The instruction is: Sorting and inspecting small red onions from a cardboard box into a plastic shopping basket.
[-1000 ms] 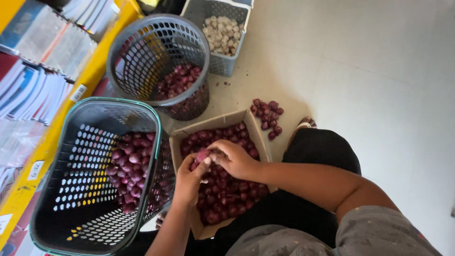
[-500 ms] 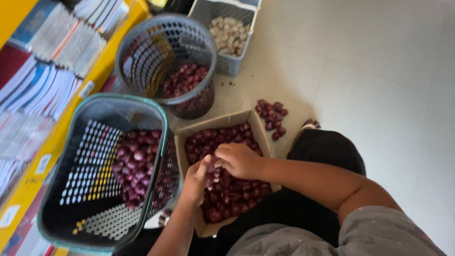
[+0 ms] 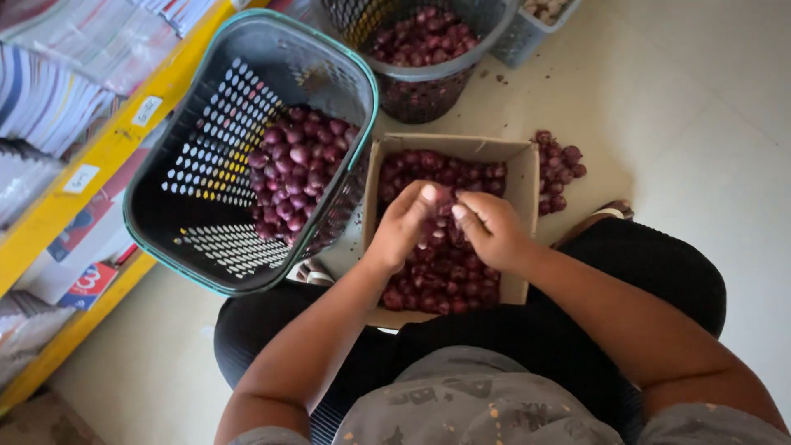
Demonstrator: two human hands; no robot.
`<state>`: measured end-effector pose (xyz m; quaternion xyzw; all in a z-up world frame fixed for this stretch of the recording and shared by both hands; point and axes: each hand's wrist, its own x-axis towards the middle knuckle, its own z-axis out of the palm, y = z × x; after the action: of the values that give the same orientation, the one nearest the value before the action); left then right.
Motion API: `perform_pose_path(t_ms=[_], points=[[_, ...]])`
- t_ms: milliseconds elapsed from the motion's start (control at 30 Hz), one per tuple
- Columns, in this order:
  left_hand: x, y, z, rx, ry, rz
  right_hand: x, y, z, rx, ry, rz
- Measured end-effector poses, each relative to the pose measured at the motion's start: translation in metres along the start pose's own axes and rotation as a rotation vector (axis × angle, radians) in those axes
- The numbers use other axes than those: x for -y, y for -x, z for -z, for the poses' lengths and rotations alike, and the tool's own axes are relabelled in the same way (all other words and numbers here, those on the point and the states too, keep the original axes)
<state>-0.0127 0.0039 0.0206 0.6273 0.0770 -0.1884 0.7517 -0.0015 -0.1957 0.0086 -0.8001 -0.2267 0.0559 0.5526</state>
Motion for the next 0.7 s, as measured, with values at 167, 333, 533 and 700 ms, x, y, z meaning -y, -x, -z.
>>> perform_pose_path(t_ms=[167,333,533,700], points=[[0.009,-0.001,0.001,-0.033,-0.088,-0.093,-0.017,0.001,0.009,0.073,0.080,0.081],[-0.002,-0.012,0.025,-0.242,-0.027,-0.084,-0.047,-0.002,0.023,0.202,0.202,-0.034],[-0.020,-0.024,0.091,-0.594,0.309,-0.167,-0.048,-0.011,0.037,0.194,0.108,-0.263],[-0.024,-0.013,0.120,-0.747,0.378,-0.211,-0.074,0.001,0.043,0.132,0.251,-0.104]])
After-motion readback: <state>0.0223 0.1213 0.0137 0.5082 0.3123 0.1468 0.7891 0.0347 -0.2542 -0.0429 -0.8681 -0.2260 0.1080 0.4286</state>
